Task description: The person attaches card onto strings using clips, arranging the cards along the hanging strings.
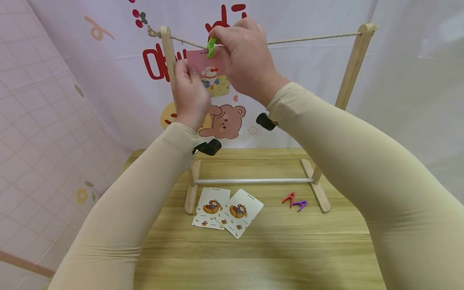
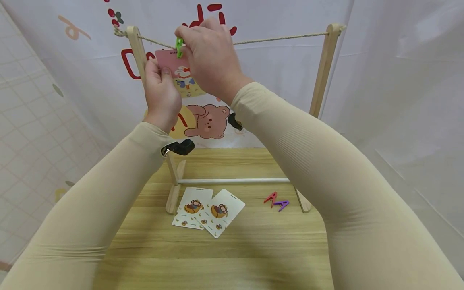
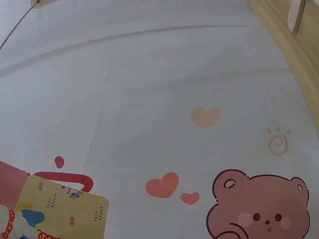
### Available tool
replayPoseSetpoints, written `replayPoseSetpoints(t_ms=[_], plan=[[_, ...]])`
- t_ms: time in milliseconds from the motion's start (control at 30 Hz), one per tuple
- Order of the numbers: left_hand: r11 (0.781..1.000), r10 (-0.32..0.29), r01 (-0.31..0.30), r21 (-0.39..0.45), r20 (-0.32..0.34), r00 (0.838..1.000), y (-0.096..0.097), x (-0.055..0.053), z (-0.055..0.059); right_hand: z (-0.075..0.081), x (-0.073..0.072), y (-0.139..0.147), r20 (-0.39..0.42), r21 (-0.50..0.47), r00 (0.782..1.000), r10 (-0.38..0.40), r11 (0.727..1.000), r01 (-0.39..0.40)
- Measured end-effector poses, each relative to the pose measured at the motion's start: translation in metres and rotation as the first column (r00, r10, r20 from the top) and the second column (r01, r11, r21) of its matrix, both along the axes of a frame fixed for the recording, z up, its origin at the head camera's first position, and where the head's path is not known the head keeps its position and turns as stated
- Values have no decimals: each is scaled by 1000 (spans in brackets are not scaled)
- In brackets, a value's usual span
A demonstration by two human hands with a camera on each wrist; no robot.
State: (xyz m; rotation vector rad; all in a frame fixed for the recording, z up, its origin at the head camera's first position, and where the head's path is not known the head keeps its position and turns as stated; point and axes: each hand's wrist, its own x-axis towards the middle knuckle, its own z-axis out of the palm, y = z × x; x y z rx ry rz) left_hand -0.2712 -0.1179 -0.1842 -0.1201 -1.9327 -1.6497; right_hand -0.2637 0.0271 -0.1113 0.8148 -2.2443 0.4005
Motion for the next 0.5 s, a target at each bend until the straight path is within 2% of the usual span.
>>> replayPoseSetpoints(t_ms=[500], plan=[[1000, -12, 12, 5, -19, 1000, 2, 0, -1, 0, 1, 1, -23, 17, 1000, 0, 1000, 0]])
